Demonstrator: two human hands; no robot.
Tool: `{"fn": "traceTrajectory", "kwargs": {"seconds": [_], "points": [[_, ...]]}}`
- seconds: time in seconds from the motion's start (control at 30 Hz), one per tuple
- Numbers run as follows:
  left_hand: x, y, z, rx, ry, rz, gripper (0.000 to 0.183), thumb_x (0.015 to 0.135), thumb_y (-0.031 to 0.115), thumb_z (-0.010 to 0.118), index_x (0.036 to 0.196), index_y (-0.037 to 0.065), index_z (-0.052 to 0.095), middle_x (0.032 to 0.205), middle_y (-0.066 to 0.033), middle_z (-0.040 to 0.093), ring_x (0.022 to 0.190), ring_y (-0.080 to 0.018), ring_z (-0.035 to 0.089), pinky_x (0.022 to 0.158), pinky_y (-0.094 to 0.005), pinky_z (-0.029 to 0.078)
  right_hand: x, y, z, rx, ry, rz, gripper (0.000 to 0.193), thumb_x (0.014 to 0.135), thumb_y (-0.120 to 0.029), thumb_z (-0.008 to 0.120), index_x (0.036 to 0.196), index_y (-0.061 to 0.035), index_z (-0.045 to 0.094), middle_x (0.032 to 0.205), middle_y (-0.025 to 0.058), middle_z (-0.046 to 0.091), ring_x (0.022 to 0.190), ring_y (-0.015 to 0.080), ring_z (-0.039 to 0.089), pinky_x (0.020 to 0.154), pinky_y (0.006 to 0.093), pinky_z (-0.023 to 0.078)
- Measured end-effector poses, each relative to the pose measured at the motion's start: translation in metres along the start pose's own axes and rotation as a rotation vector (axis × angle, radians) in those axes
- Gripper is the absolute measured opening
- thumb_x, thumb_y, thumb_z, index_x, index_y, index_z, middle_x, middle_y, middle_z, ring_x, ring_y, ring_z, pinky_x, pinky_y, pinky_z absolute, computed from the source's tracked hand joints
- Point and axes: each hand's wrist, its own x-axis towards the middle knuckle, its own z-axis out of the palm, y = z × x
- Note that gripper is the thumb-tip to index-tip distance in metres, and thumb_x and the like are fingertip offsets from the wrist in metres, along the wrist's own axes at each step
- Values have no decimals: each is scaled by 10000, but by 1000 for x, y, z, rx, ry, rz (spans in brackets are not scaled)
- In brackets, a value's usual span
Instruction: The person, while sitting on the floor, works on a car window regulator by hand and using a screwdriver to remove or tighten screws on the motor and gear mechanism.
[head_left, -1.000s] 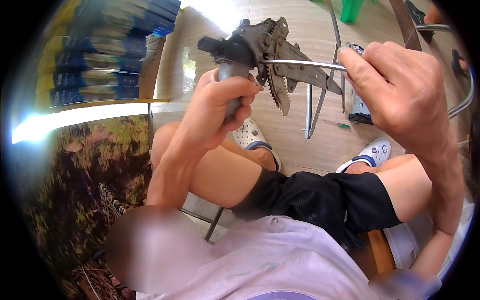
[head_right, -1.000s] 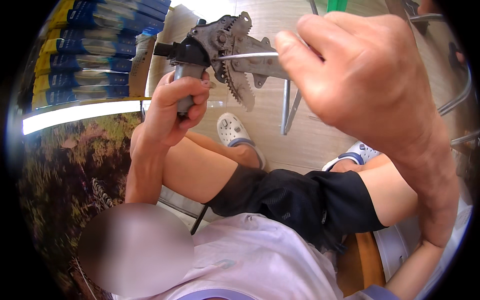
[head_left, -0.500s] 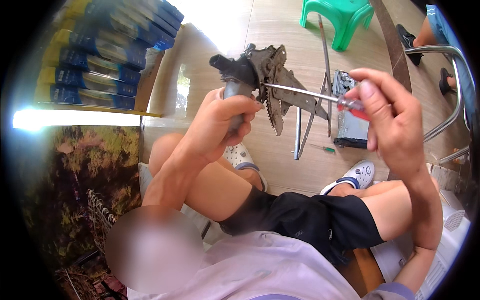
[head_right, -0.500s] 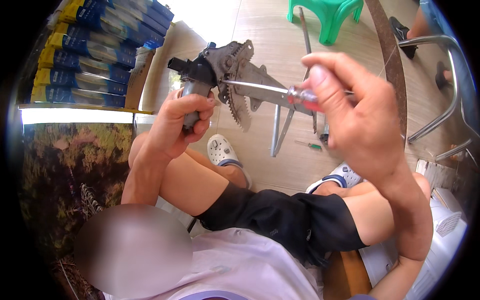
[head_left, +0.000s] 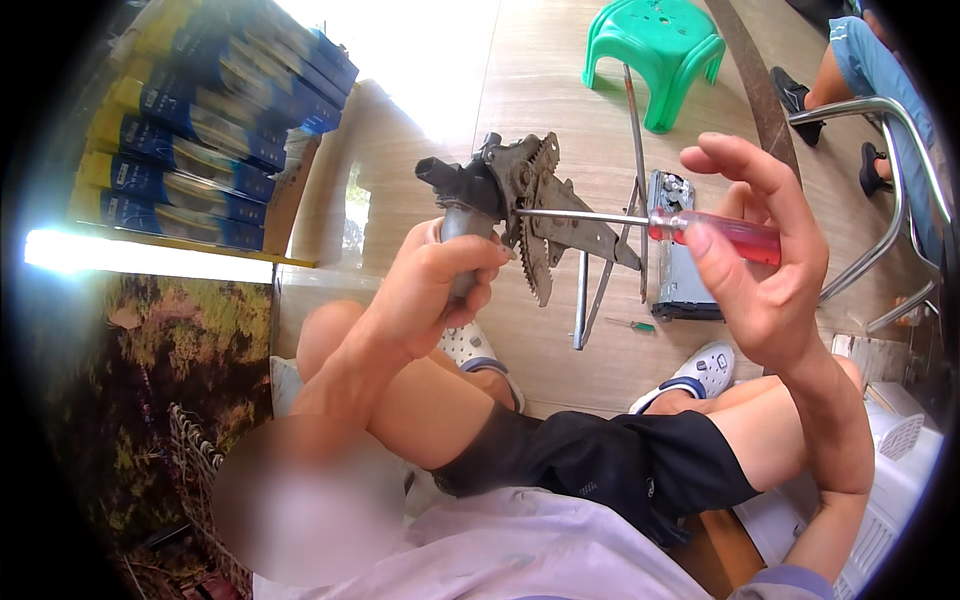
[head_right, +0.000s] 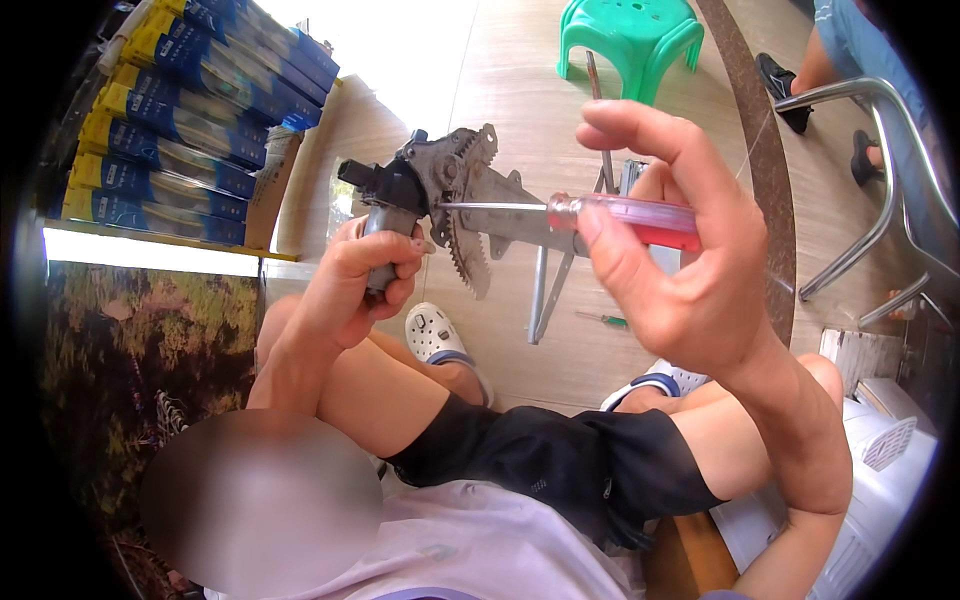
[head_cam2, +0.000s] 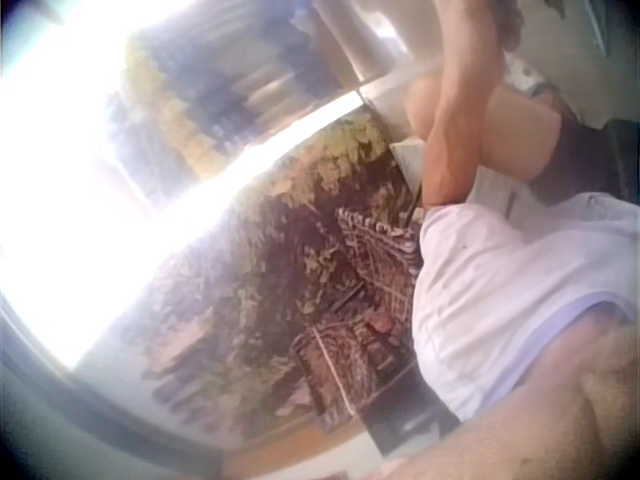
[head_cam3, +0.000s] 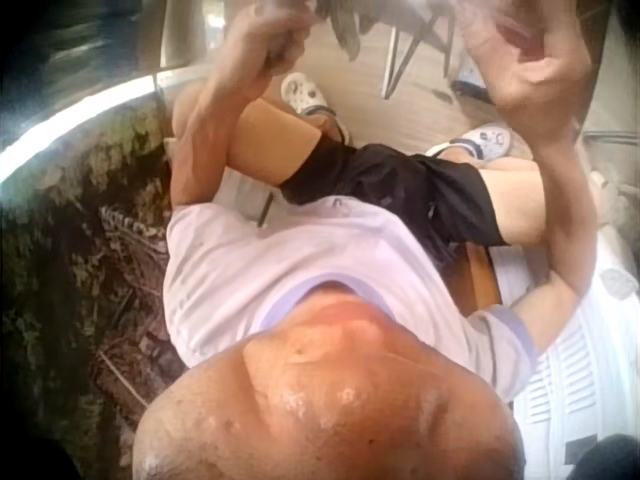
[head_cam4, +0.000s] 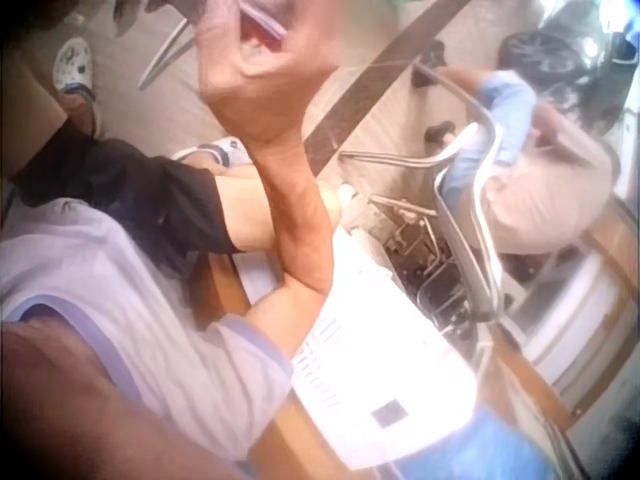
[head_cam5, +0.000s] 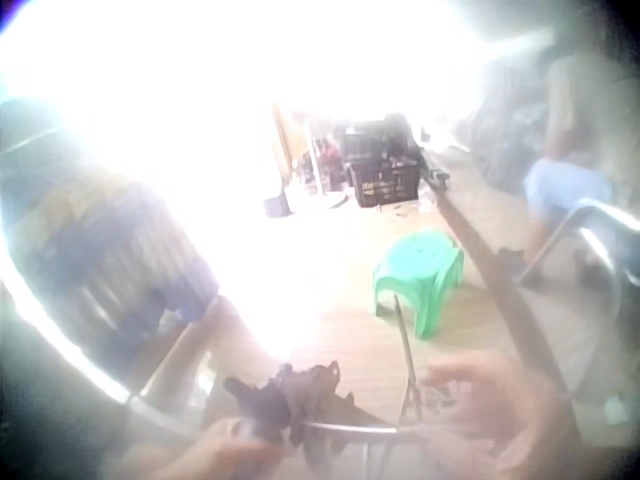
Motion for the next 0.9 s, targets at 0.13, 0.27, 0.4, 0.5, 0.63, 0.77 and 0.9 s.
{"fn": "traceTrajectory", "kwargs": {"seconds": [0.13, 0.27, 0.4, 0.5, 0.63, 0.77, 0.9], "points": [[0, 1, -2, -19, -4, 2, 114, 815, 86, 643, 760, 55, 548, 661, -12, 516, 492, -84, 489, 370, -238, 281, 3, -5, 1, 39, -55, 167, 341, 949, -153, 623, 1245, 8, 573, 990, 106, 681, 790, 80, 632, 672, 217, 488], [0, 0, -2, -29, -6, 5, 113, 812, 84, 642, 759, 48, 548, 655, -16, 511, 469, -92, 478, 368, -244, 277, 2, -1, 5, 126, 65, 125, 299, 950, -153, 637, 1194, 14, 598, 960, 102, 683, 834, 116, 661, 718, 243, 520], [0, -1, -2, -37, -13, 13, 124, 810, 85, 642, 750, 52, 539, 653, -19, 508, 457, -100, 472, 367, -248, 272, -2, 5, -1, -4, -49, -201, 275, 950, -104, 633, 1190, 23, 598, 963, 97, 689, 821, 125, 665, 719, 251, 533], [0, -1, -2, -29, -23, 19, 137, 807, 87, 644, 738, 56, 529, 652, -20, 508, 458, -106, 472, 366, -255, 272, -6, -5, 1, 86, -32, 19, 315, 943, -133, 652, 1208, 25, 590, 985, 103, 693, 710, 93, 614, 652, 232, 513], [1, 0, 0, -24, -31, 26, 142, 807, 93, 645, 735, 57, 528, 653, -20, 509, 459, -108, 473, 369, -258, 279, -5, 5, 4, 66, 59, -14, 314, 923, -96, 625, 1215, 15, 593, 1008, 109, 698, 701, 82, 603, 658, 212, 496], [-2, 0, -1, -3, -32, 32, 135, 812, 98, 640, 743, 53, 534, 658, -20, 513, 465, -108, 480, 371, -257, 284, -2, -2, -3, -18, -14, -109, 315, 919, -122, 614, 1205, 12, 605, 984, 101, 704, 693, 59, 581, 643, 210, 481], [0, -1, 0, -8, -8, 19, 124, 816, 103, 638, 751, 49, 547, 663, -20, 516, 470, -106, 486, 370, -255, 289, -1, -6, 1, 168, 35, 279, 321, 912, -135, 642, 1195, 12, 610, 973, 87, 706, 702, 80, 584, 706, 245, 511]]}}
